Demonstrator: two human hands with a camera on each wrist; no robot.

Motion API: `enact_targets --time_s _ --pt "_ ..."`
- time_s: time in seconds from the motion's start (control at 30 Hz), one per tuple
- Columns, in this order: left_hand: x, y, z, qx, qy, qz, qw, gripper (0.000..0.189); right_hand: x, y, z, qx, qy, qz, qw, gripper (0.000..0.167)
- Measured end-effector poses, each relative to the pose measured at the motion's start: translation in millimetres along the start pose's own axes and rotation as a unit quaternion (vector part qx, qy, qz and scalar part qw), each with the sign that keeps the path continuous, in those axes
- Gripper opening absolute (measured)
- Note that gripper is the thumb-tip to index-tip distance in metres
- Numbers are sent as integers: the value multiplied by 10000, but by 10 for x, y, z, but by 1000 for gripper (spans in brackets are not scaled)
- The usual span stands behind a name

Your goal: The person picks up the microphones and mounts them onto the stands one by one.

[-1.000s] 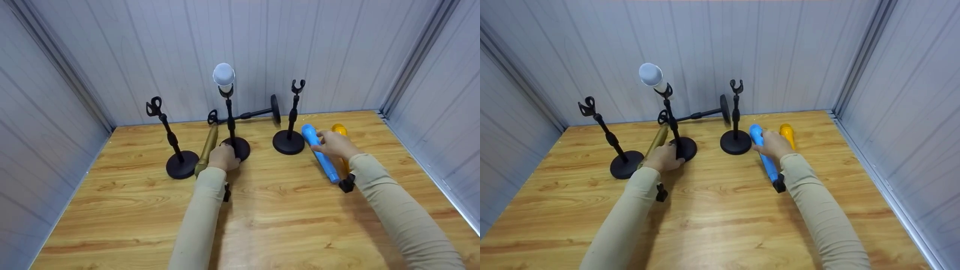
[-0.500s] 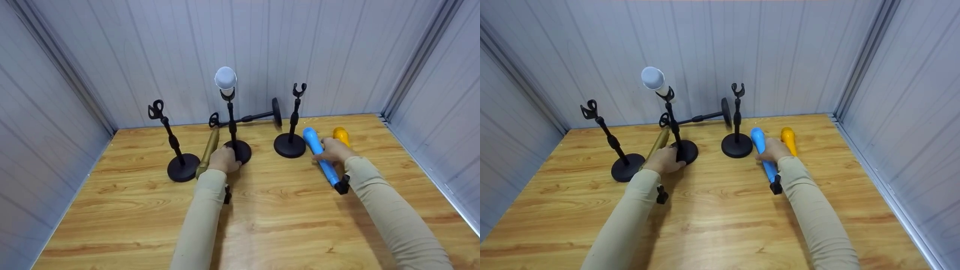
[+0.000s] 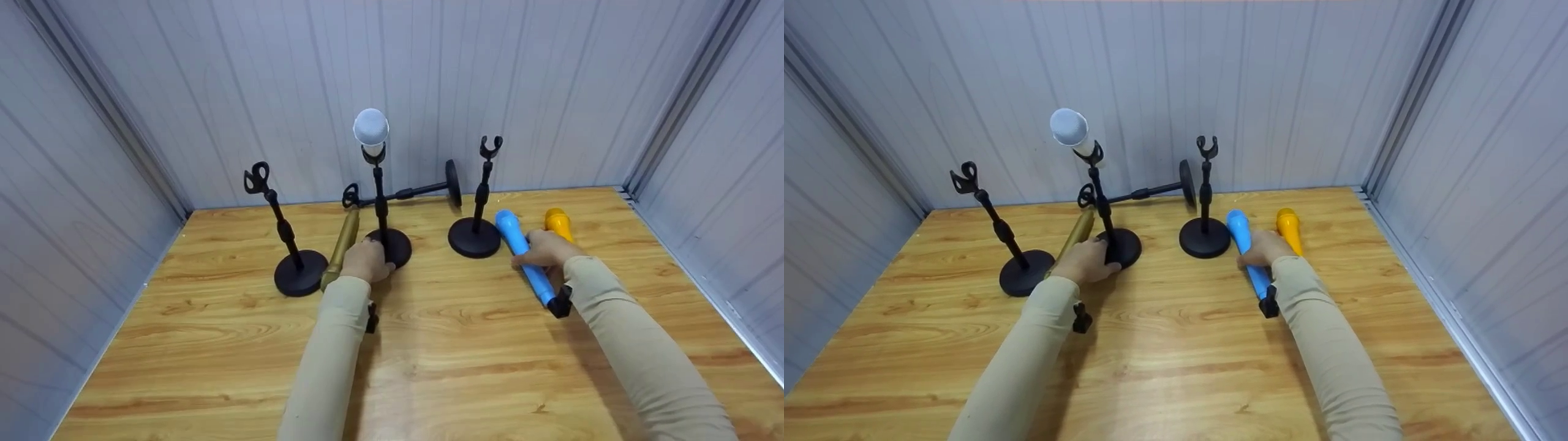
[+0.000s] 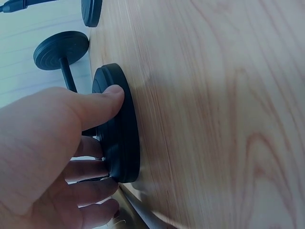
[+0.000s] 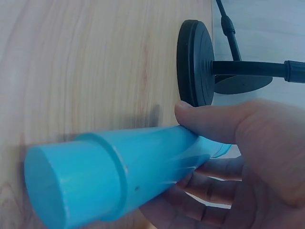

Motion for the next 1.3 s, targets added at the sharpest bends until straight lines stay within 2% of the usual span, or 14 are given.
enact_targets --time_s 0.17,0.4,0.7,0.97,1.17,1.3 --pt "6 1 -4 29 14 9 10000 65 0 25 -19 54 -171 19 9998 48" --pt "-17 1 -8 74 -97 -29 9999 65 -52 57 10 -2 -346 -159 9993 56" --pt "-9 7 -2 79 -76 23 9999 64 -103 104 31 -81 -687 -288 9972 74" --pt "-11 4 3 0 -84 70 9999 66 -195 96 16 -273 -1073 -979 9890 84" --pt "-16 18 -5 10 -27 14 10000 66 -240 86 45 -508 -1252 -1660 9768 81" --pt "-20 22 -8 23 -42 -28 10000 66 -275 85 75 -745 -1252 -2191 9648 76"
Point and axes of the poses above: each hand's wrist, its own y-axis away from the middle knuckle, its own x-axis out of the palm, z = x × y, the point moved 3 cm from there along -y, towards the middle knuckle, and after that the axes turned 9 degrees about y, right-handed, at the moved point
